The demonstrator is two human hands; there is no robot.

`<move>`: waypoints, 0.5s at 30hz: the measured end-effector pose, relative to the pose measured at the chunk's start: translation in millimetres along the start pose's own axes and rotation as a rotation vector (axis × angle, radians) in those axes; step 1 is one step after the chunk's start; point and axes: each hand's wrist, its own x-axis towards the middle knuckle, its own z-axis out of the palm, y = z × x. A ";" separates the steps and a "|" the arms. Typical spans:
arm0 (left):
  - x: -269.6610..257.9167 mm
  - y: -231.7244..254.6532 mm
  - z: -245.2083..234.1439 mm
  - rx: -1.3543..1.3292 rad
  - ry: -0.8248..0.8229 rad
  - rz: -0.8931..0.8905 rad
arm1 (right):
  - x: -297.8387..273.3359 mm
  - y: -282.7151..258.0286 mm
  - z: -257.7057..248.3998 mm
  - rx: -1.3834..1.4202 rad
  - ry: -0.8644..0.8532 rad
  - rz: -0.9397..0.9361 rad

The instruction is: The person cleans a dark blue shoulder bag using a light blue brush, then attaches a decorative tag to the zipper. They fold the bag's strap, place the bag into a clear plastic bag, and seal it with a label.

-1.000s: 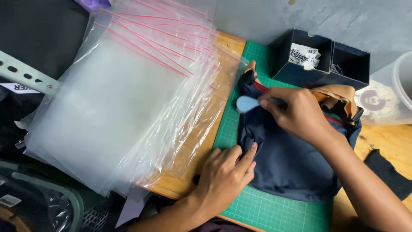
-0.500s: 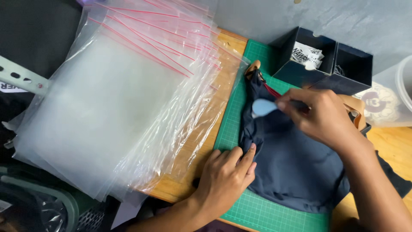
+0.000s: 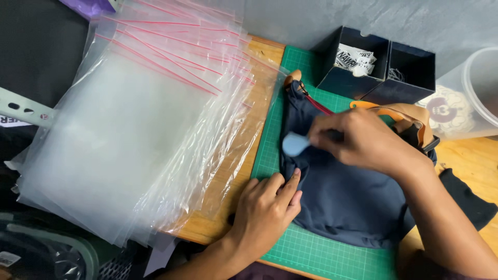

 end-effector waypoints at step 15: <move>-0.4 -2.2 -3.9 -0.059 0.041 0.008 | 29.6 25.3 20.2 -0.218 0.511 -0.065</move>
